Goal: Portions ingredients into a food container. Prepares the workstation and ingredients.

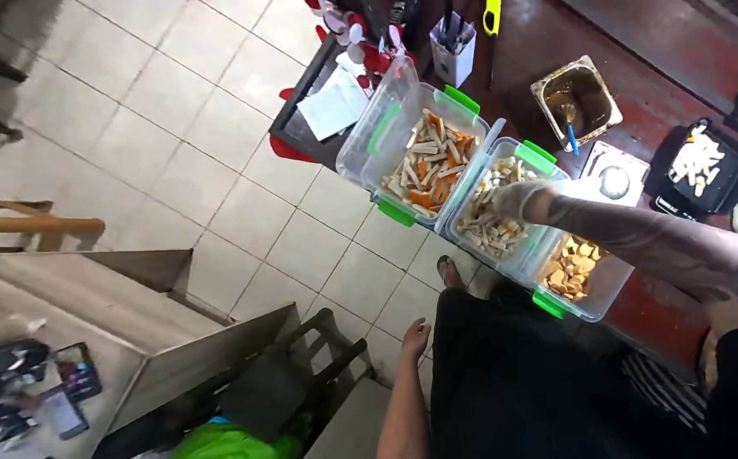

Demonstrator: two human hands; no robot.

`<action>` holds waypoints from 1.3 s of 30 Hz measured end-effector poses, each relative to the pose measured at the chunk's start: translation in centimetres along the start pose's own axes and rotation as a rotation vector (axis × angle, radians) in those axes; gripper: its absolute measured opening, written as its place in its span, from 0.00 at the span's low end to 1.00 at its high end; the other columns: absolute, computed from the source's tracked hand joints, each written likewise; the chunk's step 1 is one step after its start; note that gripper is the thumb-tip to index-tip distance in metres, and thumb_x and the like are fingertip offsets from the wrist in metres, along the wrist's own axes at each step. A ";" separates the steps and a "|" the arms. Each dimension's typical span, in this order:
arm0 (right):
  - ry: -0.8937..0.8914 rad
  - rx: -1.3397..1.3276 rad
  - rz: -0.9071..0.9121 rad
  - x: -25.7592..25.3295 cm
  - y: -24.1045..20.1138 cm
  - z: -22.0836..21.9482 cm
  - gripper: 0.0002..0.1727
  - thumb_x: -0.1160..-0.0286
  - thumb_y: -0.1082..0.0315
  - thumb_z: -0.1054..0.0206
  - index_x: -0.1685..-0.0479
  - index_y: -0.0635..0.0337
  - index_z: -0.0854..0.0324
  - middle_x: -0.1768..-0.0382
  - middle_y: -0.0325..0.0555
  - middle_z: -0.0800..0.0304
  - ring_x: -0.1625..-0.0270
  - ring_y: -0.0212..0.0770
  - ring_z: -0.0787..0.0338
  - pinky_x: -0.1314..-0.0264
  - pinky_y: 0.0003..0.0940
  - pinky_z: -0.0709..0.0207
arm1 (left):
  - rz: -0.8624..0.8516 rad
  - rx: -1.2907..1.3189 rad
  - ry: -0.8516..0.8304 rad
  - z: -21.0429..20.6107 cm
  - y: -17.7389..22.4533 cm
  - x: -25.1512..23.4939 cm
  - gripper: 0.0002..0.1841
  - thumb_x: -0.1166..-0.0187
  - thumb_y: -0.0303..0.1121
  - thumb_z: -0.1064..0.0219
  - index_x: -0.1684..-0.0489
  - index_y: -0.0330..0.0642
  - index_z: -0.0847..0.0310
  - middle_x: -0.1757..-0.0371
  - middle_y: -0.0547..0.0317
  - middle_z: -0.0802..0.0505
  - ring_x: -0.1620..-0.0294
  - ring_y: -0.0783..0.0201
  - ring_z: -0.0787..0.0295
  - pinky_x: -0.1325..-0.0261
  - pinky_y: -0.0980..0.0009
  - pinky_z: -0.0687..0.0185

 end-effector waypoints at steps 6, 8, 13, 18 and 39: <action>0.301 -0.214 0.116 -0.2 4.6 1.5 0.13 0.26 0.59 0.26 0.44 0.46 0.09 0.49 0.47 0.05 0.40 0.52 0.09 0.31 0.62 0.22 | 0.086 0.005 0.022 1.7 -4.6 0.7 0.27 0.13 0.41 0.39 0.18 0.38 0.30 0.34 0.38 0.12 0.39 0.46 0.10 0.32 0.46 0.18; 0.423 -0.376 0.125 0.1 5.9 1.4 0.13 0.31 0.54 0.22 0.48 0.39 0.07 0.53 0.38 0.03 0.47 0.43 0.06 0.37 0.57 0.16 | 0.093 -0.003 0.032 2.2 -5.3 0.4 0.27 0.13 0.41 0.38 0.19 0.38 0.30 0.34 0.37 0.12 0.40 0.45 0.10 0.33 0.46 0.18; 0.292 -0.479 0.076 1.5 5.8 1.1 0.15 0.30 0.53 0.22 0.44 0.34 0.07 0.50 0.36 0.03 0.45 0.42 0.06 0.34 0.59 0.18 | 0.087 -0.040 0.023 3.0 -4.3 -0.3 0.26 0.13 0.41 0.38 0.19 0.38 0.29 0.35 0.38 0.11 0.39 0.45 0.10 0.33 0.46 0.18; 0.319 -0.543 0.082 2.5 5.7 1.2 0.16 0.32 0.52 0.20 0.44 0.31 0.06 0.51 0.34 0.03 0.47 0.41 0.05 0.36 0.59 0.16 | 0.001 -0.053 0.020 2.7 0.5 -1.3 0.27 0.13 0.40 0.38 0.18 0.38 0.30 0.37 0.37 0.10 0.42 0.45 0.09 0.35 0.46 0.17; 0.884 -1.333 -0.625 23.9 36.6 -21.6 0.17 0.25 0.65 0.26 0.38 0.58 0.14 0.47 0.53 0.07 0.48 0.45 0.07 0.38 0.49 0.14 | 0.006 -0.155 0.005 -4.3 2.9 1.9 0.26 0.13 0.39 0.38 0.19 0.36 0.30 0.39 0.34 0.10 0.44 0.44 0.09 0.37 0.45 0.17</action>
Point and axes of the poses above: each hand's wrist, its own x-axis away from the middle knuckle, its own z-axis out of the back of the hand, y = z × x, the point moved 7 cm from there along -x, towards the middle knuckle
